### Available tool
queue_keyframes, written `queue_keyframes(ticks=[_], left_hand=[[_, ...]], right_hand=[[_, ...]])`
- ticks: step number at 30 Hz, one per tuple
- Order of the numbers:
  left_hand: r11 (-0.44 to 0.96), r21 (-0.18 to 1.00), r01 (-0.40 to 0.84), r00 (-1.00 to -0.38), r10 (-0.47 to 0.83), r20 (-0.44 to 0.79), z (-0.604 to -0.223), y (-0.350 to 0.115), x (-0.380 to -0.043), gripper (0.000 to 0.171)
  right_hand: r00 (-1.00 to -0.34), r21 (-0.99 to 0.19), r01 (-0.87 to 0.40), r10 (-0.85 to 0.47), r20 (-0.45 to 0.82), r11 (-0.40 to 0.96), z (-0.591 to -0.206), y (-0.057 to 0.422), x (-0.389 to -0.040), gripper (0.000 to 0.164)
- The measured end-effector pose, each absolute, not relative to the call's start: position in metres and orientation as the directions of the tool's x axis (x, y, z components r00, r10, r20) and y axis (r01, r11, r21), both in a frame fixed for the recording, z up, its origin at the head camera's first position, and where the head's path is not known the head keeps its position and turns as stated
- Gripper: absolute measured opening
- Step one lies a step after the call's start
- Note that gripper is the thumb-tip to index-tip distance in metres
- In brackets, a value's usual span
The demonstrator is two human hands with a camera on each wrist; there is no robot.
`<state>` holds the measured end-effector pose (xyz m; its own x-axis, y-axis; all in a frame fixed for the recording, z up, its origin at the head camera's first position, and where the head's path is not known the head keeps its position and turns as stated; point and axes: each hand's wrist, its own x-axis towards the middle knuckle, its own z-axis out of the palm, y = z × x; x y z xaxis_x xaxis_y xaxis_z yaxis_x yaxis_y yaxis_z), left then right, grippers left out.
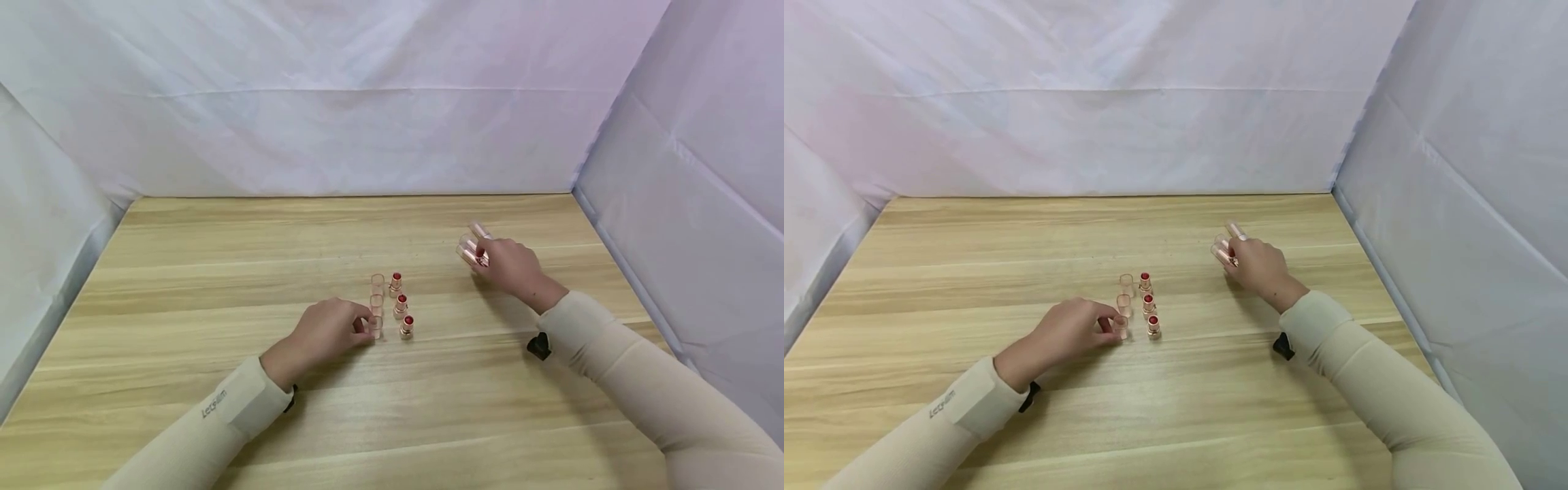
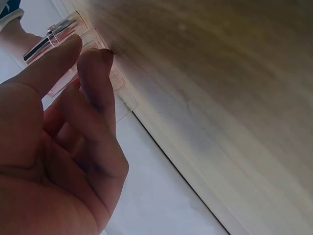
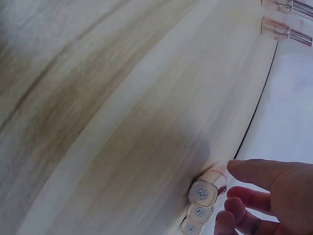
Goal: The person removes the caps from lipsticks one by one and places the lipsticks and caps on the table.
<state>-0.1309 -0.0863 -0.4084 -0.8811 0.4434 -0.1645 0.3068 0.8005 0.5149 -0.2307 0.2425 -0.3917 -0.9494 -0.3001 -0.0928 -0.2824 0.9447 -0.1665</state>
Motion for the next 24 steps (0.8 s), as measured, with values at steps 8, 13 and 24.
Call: queue_keyframes(ticks=[8,13,24], left_hand=[[0.800,0.520,0.298,-0.884,0.438,-0.167,-0.4092,-0.0861,-0.1314,0.014],[0.799,0.520,0.303,-0.882,0.442,-0.165,-0.4101,-0.0863,-0.1318,0.015],[0.801,0.514,0.308,-0.880,0.445,-0.167,-0.4119,-0.0862,-0.1328,0.015]], right_hand=[[-0.948,-0.159,-0.263,-0.285,-0.142,0.952,-0.3923,0.2444,-0.2356,0.021],[-0.949,-0.156,-0.232,-0.259,-0.178,0.960,-0.3918,0.2442,-0.2383,0.022],[-0.938,-0.131,-0.204,-0.232,-0.257,0.970,-0.3937,0.2416,-0.2411,0.020]])
